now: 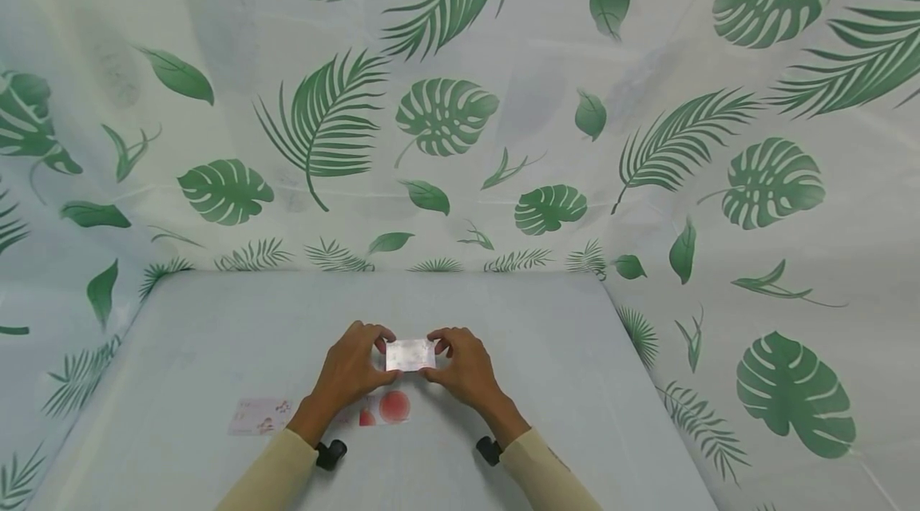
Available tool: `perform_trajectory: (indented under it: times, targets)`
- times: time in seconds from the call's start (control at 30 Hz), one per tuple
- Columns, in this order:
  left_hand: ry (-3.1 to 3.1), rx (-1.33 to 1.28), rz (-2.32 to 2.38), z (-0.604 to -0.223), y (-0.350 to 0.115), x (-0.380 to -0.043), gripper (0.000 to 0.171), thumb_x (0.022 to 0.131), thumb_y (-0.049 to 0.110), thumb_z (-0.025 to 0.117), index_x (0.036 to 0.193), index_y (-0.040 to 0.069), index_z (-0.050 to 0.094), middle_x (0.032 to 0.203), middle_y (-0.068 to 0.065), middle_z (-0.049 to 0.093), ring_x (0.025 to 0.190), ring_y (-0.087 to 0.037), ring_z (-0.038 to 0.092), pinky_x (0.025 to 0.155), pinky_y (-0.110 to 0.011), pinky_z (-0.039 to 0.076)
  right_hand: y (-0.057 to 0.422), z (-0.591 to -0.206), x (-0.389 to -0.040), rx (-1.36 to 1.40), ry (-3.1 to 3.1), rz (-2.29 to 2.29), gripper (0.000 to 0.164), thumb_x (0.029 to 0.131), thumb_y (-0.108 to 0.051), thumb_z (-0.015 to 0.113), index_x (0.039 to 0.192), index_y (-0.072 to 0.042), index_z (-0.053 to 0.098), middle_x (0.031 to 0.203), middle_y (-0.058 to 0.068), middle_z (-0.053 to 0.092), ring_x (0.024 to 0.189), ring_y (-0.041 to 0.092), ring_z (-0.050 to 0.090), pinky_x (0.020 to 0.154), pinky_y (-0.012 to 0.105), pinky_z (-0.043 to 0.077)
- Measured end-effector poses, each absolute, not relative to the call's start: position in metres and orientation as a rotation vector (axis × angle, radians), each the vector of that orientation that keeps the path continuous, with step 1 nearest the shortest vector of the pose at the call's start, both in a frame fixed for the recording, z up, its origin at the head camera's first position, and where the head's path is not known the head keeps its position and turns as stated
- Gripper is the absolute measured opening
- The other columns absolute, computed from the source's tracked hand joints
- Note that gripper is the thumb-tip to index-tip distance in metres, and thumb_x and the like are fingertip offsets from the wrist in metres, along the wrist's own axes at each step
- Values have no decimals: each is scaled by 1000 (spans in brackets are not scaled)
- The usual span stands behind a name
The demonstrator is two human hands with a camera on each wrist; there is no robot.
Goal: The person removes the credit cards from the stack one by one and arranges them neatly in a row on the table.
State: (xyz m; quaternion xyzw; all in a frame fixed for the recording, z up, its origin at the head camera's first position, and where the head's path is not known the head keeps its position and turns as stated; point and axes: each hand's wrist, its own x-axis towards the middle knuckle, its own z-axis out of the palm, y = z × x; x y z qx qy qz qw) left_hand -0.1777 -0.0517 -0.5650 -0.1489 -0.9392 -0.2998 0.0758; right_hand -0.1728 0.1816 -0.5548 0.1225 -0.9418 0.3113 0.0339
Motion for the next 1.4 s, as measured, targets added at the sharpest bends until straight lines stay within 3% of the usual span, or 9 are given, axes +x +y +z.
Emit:
perform_trajectory:
  times: [0.23, 0.47, 0.73, 1.4]
  targets:
    - [-2820, -450, -909, -562, -49, -175, 54, 72, 38, 98, 117, 20, 72, 95, 3, 65, 85, -7, 47, 73, -26, 49, 184, -552, -168, 377, -2880, 965, 53, 79, -34, 95, 125, -20, 73, 98, -3, 69, 91, 18, 62, 76, 25, 48]
    - [-2815, -448, -913, -564, -44, -171, 55, 72, 38, 98, 116, 20, 72, 94, 5, 63, 85, -7, 47, 72, -25, 49, 188, -553, -162, 364, -2871, 938, 53, 78, -32, 96, 125, -21, 73, 97, -5, 69, 88, 11, 58, 76, 24, 47]
    - [-2797, -488, -903, -568, -39, -169, 53, 72, 37, 98, 115, 21, 72, 94, 4, 64, 83, -6, 46, 69, -23, 47, 194, -555, -157, 354, -2856, 960, 54, 77, -29, 97, 124, -19, 73, 97, -3, 69, 89, 18, 62, 75, 24, 47]
    - [-2756, -536, -858, -571, -28, -161, 56, 69, 40, 100, 113, 19, 72, 88, 12, 60, 84, -6, 45, 69, -22, 44, 203, -560, -145, 355, -2843, 935, 53, 77, -30, 97, 123, -18, 74, 95, -2, 70, 87, 13, 60, 73, 23, 45]
